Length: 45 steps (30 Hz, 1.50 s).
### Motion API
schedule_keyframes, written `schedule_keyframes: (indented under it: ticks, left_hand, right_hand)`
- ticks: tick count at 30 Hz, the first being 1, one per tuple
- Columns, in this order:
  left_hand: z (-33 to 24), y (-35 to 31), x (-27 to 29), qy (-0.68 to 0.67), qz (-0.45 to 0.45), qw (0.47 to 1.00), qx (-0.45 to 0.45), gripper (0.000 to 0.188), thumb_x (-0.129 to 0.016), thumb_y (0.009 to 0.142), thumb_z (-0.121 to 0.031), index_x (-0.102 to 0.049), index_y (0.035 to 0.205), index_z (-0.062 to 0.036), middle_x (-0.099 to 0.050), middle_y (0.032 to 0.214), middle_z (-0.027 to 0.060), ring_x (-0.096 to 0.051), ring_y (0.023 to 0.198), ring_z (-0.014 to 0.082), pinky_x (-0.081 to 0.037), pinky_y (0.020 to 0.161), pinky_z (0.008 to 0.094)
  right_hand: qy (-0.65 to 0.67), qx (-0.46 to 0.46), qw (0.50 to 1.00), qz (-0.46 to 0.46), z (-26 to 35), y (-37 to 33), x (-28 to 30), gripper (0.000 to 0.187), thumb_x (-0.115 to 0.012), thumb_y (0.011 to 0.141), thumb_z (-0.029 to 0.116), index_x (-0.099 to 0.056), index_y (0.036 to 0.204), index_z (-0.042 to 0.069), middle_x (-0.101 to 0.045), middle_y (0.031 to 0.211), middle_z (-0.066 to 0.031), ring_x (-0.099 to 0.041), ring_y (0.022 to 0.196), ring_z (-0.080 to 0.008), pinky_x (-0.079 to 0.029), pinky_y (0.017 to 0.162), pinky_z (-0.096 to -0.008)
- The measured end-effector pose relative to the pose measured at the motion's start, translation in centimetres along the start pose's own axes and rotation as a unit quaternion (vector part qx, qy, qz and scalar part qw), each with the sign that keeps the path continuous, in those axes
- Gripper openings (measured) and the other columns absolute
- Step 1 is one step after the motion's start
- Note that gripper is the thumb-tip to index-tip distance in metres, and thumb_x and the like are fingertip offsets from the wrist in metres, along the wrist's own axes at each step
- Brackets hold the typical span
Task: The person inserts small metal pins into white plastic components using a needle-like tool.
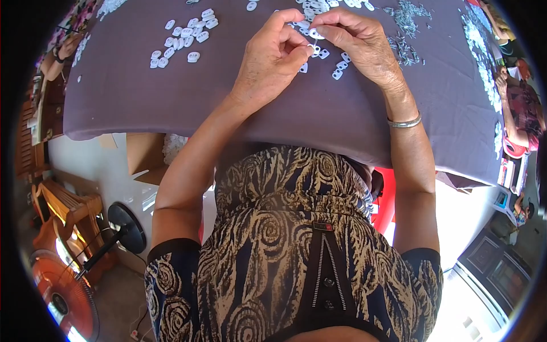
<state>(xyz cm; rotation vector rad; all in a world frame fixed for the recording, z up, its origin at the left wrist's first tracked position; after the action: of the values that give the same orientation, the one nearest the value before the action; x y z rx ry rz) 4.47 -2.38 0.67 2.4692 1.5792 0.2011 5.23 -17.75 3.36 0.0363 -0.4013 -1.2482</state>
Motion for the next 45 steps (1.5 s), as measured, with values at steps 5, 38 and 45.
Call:
schedule_keyframes:
  ticks: [5, 38, 45]
  left_hand:
    - [0.1, -0.1, 0.1, 0.001, -0.003, 1.000, 0.002, 0.047, -0.058, 0.085, 0.010, -0.038, 0.126, -0.0007, -0.054, 0.081, 0.0016, -0.050, 0.071, 0.0052, -0.043, 0.062, 0.0190]
    - [0.2, 0.2, 0.8, -0.062, -0.023, 0.997, 0.031, 0.035, -0.059, 0.088, 0.005, -0.046, 0.119, -0.0018, -0.057, 0.083, 0.0006, -0.052, 0.073, 0.0039, -0.042, 0.063, 0.0179]
    - [-0.4, 0.5, 1.2, -0.058, -0.038, 0.995, 0.067, 0.031, -0.060, 0.089, 0.001, -0.049, 0.117, -0.0018, -0.058, 0.084, 0.0000, -0.054, 0.070, 0.0053, -0.045, 0.062, 0.0192]
  right_hand:
    - [0.001, 0.004, 1.000, 0.004, 0.1, 0.0, -0.3, 0.011, -0.060, 0.091, 0.002, -0.066, 0.101, 0.001, -0.063, 0.088, 0.0025, -0.054, 0.082, -0.0040, -0.045, 0.072, -0.0207]
    - [-0.119, 0.084, 0.989, -0.002, 1.4, -0.3, -1.2, 0.029, -0.073, 0.075, -0.003, -0.066, 0.102, 0.004, -0.058, 0.081, 0.0023, -0.050, 0.063, -0.0035, -0.045, 0.056, -0.0191]
    - [-0.152, 0.135, 0.979, -0.017, 2.9, -0.3, -1.2, 0.026, -0.072, 0.073, 0.000, -0.063, 0.097, 0.005, -0.057, 0.078, -0.0017, -0.054, 0.062, -0.0058, -0.044, 0.053, -0.0218]
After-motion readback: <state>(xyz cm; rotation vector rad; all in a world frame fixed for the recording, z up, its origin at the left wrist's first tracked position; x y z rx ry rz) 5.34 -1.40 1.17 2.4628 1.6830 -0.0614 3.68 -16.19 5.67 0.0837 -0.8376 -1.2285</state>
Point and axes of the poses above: each hand's wrist, its own y-axis towards the middle knuckle, its own x-axis out of the back of the hand, z = x × y, the point moved 5 cm from there along y, towards the middle knuckle
